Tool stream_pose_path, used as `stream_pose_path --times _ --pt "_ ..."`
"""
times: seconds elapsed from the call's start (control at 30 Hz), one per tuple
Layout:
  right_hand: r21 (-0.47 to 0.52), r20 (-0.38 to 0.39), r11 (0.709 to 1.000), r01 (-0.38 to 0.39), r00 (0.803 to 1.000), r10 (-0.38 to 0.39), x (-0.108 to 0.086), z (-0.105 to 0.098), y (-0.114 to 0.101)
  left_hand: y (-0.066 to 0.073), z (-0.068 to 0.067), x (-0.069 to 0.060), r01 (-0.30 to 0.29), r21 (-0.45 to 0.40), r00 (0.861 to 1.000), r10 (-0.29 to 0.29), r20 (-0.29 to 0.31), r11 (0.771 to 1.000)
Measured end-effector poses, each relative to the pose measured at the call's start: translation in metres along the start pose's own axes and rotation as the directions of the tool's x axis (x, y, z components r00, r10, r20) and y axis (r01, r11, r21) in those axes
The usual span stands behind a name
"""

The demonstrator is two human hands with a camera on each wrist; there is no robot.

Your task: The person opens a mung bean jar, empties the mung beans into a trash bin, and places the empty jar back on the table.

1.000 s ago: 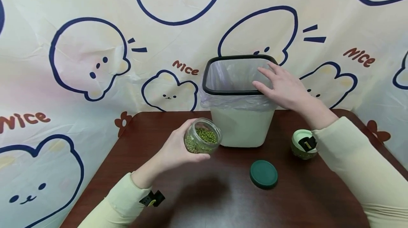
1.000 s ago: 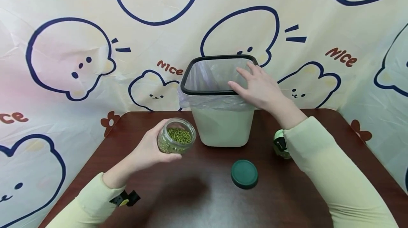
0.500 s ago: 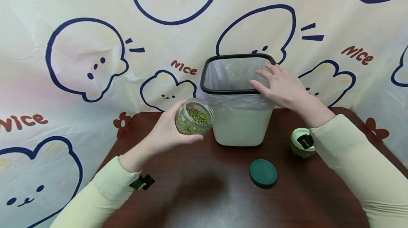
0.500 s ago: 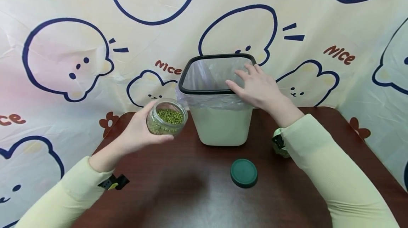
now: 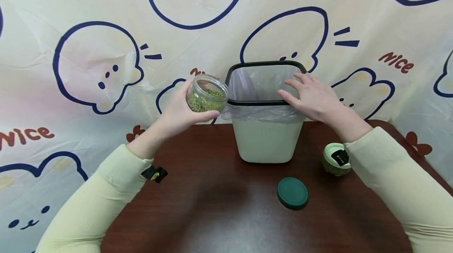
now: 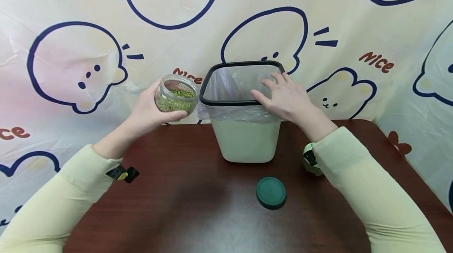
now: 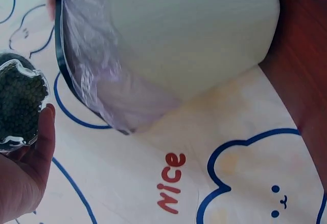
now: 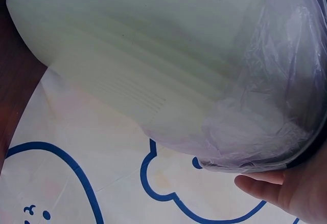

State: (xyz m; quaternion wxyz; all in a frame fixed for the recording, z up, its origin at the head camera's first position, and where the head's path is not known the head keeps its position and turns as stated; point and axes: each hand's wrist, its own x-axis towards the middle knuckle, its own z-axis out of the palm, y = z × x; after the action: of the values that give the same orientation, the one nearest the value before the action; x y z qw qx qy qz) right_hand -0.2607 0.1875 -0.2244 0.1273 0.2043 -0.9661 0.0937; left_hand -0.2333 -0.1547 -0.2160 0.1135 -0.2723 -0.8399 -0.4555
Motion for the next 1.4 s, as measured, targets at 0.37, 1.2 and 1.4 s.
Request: stream_pose_path --times 0.37,1.2,1.4 --pt "-0.006 0.004 1.000 -0.010 1.000 0.010 0.000 0.000 -0.001 0.006 -0.011 0.050 0.009 0.077 0.999 -0.011 0.033 0.997" --pt "-0.005 0.019 0.999 -0.032 0.999 0.032 0.000 -0.001 0.000 0.031 0.007 0.137 -0.015 0.302 0.967 -0.063 0.248 0.953" --pt "-0.001 0.010 0.999 -0.033 0.999 0.033 0.001 0.000 -0.001 0.042 0.008 0.150 -0.008 0.339 0.956 -0.093 0.279 0.941"
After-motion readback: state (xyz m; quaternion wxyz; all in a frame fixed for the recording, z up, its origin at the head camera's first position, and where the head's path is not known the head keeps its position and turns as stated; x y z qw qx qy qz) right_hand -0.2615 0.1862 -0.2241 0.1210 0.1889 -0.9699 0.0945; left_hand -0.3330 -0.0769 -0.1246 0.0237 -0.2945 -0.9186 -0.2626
